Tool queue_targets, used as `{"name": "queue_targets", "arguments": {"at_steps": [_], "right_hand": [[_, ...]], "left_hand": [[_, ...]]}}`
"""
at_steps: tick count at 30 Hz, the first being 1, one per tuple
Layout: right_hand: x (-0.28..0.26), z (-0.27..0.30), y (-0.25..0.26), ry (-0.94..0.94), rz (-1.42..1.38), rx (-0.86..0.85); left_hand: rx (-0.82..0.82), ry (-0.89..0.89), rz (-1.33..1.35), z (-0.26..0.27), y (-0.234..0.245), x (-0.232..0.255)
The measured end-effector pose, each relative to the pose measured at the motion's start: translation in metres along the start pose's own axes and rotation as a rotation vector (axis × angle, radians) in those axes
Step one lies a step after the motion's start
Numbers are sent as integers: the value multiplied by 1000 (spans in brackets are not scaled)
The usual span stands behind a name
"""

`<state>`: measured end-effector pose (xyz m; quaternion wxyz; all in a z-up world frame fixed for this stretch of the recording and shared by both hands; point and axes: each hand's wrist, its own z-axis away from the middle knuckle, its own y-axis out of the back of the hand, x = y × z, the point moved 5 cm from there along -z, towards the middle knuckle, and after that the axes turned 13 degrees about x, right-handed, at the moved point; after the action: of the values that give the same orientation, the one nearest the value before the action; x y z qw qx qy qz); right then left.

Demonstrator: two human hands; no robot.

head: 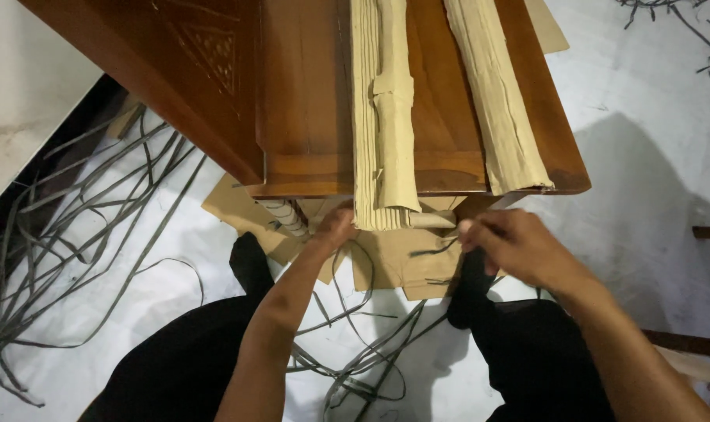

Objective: Wrap wooden chair legs with protective corrugated cardboard and secure them with plastic ties.

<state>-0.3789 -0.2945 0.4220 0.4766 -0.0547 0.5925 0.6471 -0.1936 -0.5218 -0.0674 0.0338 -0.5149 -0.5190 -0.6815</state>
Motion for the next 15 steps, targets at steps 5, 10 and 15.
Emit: {"name": "queue_targets", "arguments": {"at_steps": [5,10,15], "right_hand": [[-13,2,-12,56,212,-59],[-12,0,-17,106,300,-58],[-11,-4,-22,155,305,-59]], "left_hand": [[-2,14,-198,32,-22,-2],[274,-280,-211,34,39,93],[151,-132,-376,49,101,181]]}}
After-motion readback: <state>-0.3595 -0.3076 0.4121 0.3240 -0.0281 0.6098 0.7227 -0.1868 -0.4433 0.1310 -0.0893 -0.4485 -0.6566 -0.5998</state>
